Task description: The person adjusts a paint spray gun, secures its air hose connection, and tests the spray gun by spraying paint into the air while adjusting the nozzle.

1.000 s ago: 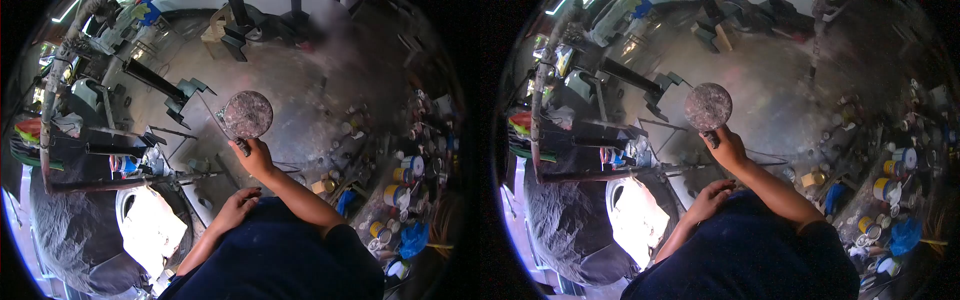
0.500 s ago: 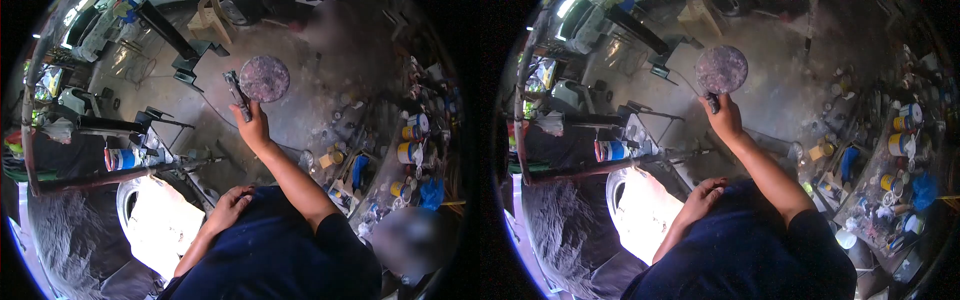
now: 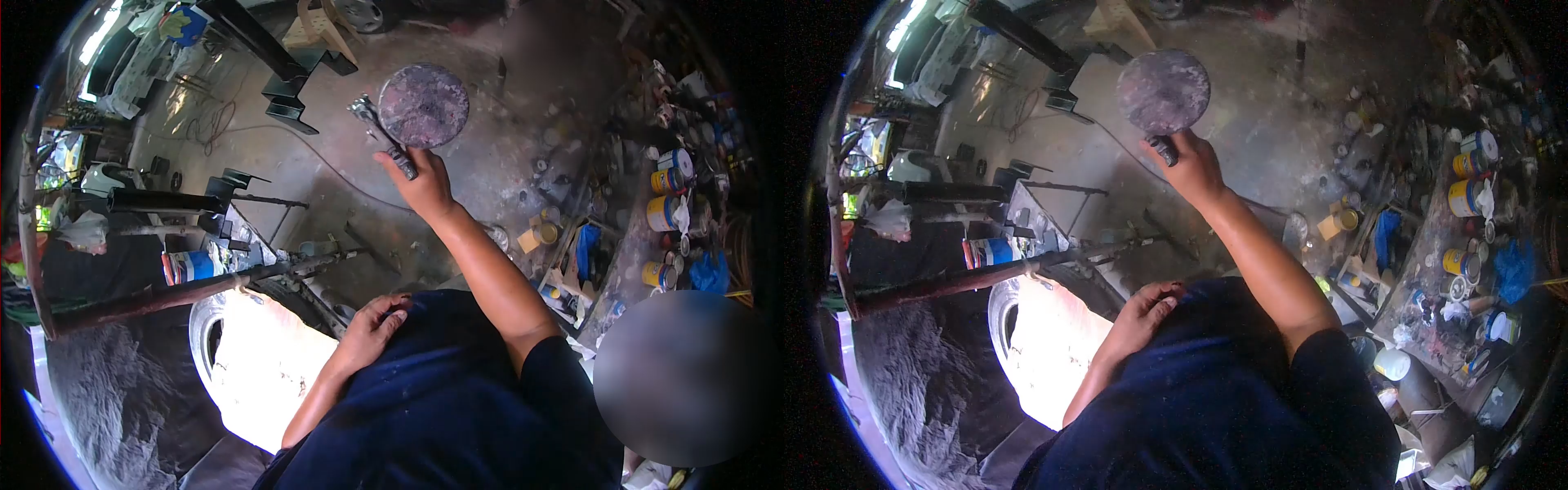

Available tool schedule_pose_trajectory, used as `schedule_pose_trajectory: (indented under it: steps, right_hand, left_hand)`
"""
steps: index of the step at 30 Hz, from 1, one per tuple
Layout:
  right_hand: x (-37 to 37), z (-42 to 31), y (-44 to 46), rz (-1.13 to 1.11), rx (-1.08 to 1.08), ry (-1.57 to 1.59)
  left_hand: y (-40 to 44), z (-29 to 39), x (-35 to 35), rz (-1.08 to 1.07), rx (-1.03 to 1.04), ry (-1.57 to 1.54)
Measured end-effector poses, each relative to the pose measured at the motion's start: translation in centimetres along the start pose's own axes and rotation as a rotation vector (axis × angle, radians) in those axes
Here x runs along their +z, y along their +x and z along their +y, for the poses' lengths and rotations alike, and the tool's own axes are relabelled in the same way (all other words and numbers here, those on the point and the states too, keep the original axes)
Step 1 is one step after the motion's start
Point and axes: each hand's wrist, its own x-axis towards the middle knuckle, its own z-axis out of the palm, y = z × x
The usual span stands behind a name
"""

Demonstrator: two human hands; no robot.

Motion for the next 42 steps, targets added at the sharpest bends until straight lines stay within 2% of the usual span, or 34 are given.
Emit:
schedule_pose_trajectory:
  steps: [2, 8, 12, 16, 21, 23, 26, 30, 33, 36, 42]
  right_hand:
    - [-0.3, 0.1, 0.8, -0.026, -0.108, 0.013]
    - [-2.1, 0.4, 2.0, -0.051, 0.05, 0.078]
    - [-5.1, 1.2, 4.2, -0.263, 0.405, 0.466]
    - [-6.4, 3.5, 6.6, -0.363, 0.585, 0.653]
    - [-7.0, 6.3, 8.1, -0.452, 0.555, 0.609]
    - [-6.2, 7.6, 8.2, -0.39, 0.408, 0.586]
    - [-6.5, 7.5, 9.2, -0.446, 0.446, 0.606]
    - [-5.6, 8.4, 9.8, -0.405, 0.265, 0.619]
    - [-7.7, 8.4, 11.1, -0.627, 0.371, 0.662]
    - [-9.0, 8.3, 12.2, -0.706, 0.46, 0.817]
    - [-8.4, 9.1, 11.9, -0.809, 0.555, 0.686]
  left_hand:
    - [0.3, 0.2, 0.0, 0.0, 0.026, 0.042]
    - [1.3, 1.5, 0.6, 0.009, -0.065, -0.023]
    - [2.4, 2.6, 1.7, 0.043, -0.152, -0.062]
    - [4.1, 4.5, 3.3, 0.077, -0.255, -0.077]
    - [6.8, 7.8, 5.8, 0.114, -0.422, -0.056]
    - [7.8, 8.8, 6.8, 0.123, -0.461, 0.025]
    - [8.7, 9.0, 8.0, 0.173, -0.471, -0.011]
    - [10.1, 10.5, 8.9, 0.176, -0.504, -0.013]
    - [10.9, 10.9, 9.3, 0.158, -0.513, -0.019]
    - [11.5, 11.5, 9.9, 0.162, -0.525, -0.039]
    - [11.6, 11.1, 10.2, 0.158, -0.49, -0.052]
